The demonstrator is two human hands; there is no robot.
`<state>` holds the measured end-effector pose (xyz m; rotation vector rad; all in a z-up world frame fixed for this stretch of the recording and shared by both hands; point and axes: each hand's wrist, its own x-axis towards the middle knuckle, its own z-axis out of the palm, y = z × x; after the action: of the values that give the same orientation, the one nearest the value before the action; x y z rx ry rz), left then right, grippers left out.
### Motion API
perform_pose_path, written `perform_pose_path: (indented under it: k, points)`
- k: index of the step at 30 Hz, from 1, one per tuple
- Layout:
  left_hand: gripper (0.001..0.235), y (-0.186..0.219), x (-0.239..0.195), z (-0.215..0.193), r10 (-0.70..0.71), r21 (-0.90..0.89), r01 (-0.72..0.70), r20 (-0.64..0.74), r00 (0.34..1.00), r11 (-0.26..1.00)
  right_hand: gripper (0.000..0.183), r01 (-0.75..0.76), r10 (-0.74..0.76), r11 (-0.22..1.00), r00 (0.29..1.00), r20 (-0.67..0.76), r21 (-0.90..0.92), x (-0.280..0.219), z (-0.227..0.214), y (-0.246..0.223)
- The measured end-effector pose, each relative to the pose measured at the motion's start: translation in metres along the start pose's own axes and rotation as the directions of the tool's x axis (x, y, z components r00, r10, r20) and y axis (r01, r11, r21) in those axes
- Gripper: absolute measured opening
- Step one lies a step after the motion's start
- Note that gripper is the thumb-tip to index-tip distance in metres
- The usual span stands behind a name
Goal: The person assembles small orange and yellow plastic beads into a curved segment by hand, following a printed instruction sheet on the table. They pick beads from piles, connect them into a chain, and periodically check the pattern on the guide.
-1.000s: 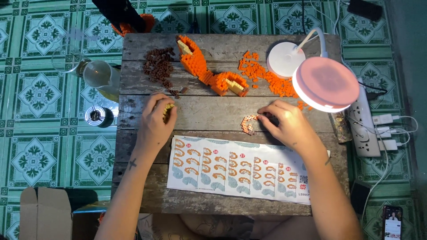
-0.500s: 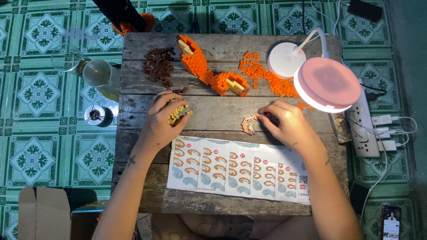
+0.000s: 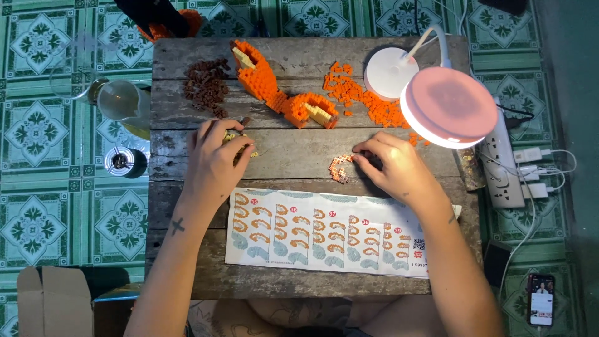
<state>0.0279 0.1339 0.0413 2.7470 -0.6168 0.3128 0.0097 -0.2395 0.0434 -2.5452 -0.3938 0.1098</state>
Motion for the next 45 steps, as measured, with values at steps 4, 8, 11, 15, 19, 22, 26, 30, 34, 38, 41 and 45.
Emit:
perform_pose_path:
  k: [4, 8, 11, 15, 19, 22, 26, 30, 34, 38, 41, 45]
  points:
    - [0.006, 0.003, -0.001, 0.009, 0.012, -0.009, -0.012, -0.013, 1.000, 1.000, 0.016, -0.005, 0.005, 1.000, 1.000, 0.000, -0.001, -0.001, 0.000, 0.000]
    - [0.012, 0.015, 0.002, 0.018, 0.046, -0.162, -0.047, -0.010, 0.999, 0.986, 0.016, 0.018, -0.018, 1.000, 1.000, -0.008, -0.001, -0.002, -0.001, 0.000]
    - [0.011, 0.027, 0.004, 0.035, 0.093, -0.227, -0.087, 0.015, 0.996, 0.970, 0.015, 0.021, -0.021, 1.000, 1.000, -0.009, -0.007, -0.003, 0.000, 0.000]
    - [0.010, 0.060, 0.011, 0.048, 0.167, -0.268, -0.130, 0.121, 0.979, 0.955, 0.014, 0.028, -0.028, 1.000, 1.000, -0.014, -0.006, -0.002, 0.000, -0.001]
    - [0.007, 0.076, 0.017, 0.032, 0.205, -0.284, -0.161, 0.131, 0.970, 0.945, 0.015, 0.023, -0.023, 1.000, 1.000, -0.006, -0.010, -0.002, -0.002, -0.002]
    - [0.004, 0.077, 0.015, 0.035, 0.194, -0.227, -0.160, 0.140, 0.971, 0.961, 0.015, 0.018, -0.018, 1.000, 1.000, -0.003, -0.018, -0.002, -0.002, -0.002]
    - [0.008, 0.078, 0.015, 0.033, 0.164, -0.299, -0.107, 0.171, 0.971, 0.948, 0.015, 0.019, -0.019, 1.000, 1.000, -0.002, -0.018, -0.002, -0.003, -0.004]
    - [0.010, 0.076, 0.014, 0.034, 0.164, -0.302, -0.102, 0.186, 0.969, 0.948, 0.016, 0.028, -0.029, 1.000, 1.000, -0.003, -0.013, -0.002, -0.004, -0.005]
    - [0.011, 0.075, 0.014, 0.031, 0.182, -0.306, -0.122, 0.176, 0.967, 0.944, 0.016, 0.033, -0.033, 0.999, 0.999, -0.007, -0.018, -0.002, -0.002, -0.001]
    - [0.014, 0.062, 0.013, 0.038, 0.157, -0.307, -0.097, 0.179, 0.971, 0.947, 0.016, 0.023, -0.023, 1.000, 1.000, 0.001, -0.009, -0.001, -0.003, -0.004]
    - [0.016, 0.043, 0.011, 0.026, 0.097, -0.290, -0.047, 0.163, 0.982, 0.956, 0.016, 0.012, -0.012, 1.000, 1.000, 0.007, -0.007, -0.002, -0.003, -0.003]
    - [0.016, 0.022, 0.009, -0.021, -0.035, -0.216, 0.071, 0.169, 0.985, 0.974, 0.016, -0.002, 0.002, 1.000, 1.000, 0.012, -0.013, -0.001, -0.004, -0.004]
